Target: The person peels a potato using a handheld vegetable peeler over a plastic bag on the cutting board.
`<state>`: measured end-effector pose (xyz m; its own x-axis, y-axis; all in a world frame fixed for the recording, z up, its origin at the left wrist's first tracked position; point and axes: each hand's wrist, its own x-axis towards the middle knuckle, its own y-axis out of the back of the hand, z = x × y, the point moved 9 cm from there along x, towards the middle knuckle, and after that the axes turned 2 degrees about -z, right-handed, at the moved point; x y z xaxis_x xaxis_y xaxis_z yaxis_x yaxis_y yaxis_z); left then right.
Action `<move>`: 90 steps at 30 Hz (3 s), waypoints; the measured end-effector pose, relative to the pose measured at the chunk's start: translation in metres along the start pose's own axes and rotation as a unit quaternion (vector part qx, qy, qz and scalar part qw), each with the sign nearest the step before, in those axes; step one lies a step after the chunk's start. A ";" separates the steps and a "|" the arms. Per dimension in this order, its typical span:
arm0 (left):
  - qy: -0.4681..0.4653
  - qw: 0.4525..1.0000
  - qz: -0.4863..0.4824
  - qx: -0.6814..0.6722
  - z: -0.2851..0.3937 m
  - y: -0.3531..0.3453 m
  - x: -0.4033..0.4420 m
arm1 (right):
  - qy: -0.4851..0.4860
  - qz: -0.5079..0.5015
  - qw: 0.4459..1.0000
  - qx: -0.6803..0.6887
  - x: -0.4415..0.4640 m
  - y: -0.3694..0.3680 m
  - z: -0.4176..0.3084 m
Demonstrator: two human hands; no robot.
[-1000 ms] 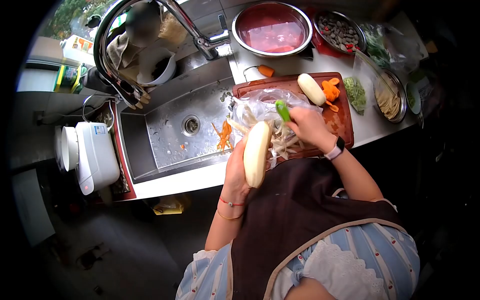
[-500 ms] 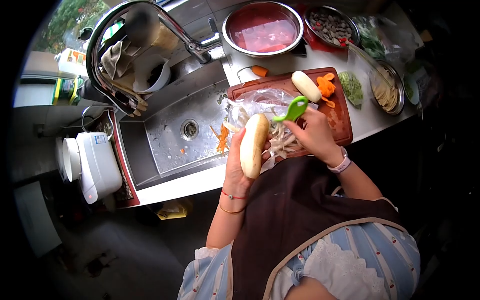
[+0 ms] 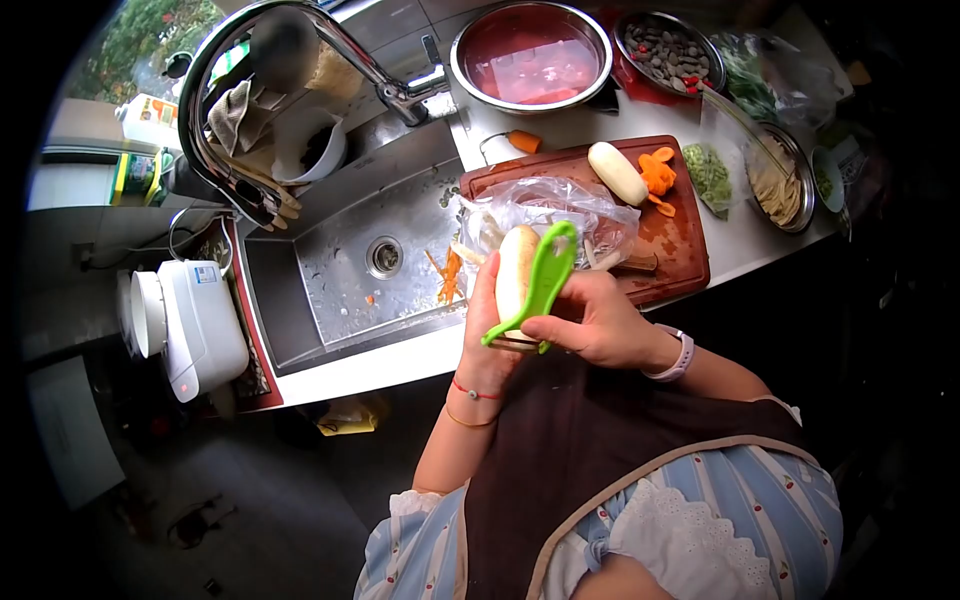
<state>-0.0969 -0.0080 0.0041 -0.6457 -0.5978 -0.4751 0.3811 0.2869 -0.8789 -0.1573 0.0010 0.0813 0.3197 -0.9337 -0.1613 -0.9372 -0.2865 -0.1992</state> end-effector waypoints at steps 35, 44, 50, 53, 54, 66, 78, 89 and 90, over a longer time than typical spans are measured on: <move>0.055 0.996 -0.021 0.066 -0.003 0.030 -0.043 | 0.018 0.136 0.930 -0.342 0.040 0.101 0.086; -0.018 0.982 0.013 0.190 0.012 0.015 -0.028 | 0.014 0.242 0.944 -0.226 0.005 0.090 -0.001; -0.053 0.950 0.044 0.304 0.014 0.008 -0.033 | 0.029 0.118 0.991 0.060 0.015 0.035 0.000; -0.073 0.922 0.011 0.381 0.021 -0.004 -0.044 | 0.006 0.171 0.984 0.053 0.022 0.073 0.007; -0.061 0.928 -0.006 0.368 0.017 -0.011 -0.049 | 0.025 0.175 0.984 0.022 0.029 0.079 0.012; -0.069 0.923 -0.016 0.378 0.025 -0.025 -0.055 | 0.094 0.117 0.986 0.076 -0.004 0.038 -0.027; -0.064 0.924 0.012 0.376 0.026 0.001 -0.053 | -0.011 0.242 0.970 -0.003 0.024 0.112 0.079; 0.036 0.997 -0.064 0.026 0.001 0.001 -0.013 | 0.025 0.259 0.950 -0.171 -0.009 0.061 -0.002; 0.033 0.999 -0.027 0.004 0.000 0.000 -0.011 | 0.018 0.175 0.983 -0.053 -0.005 0.039 0.003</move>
<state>-0.0897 -0.0013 0.0098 -0.7075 -0.5614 -0.4293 0.3497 0.2498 -0.9030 -0.1956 -0.0048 0.0717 -0.0283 -0.9856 -0.1669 -0.9988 0.0347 -0.0356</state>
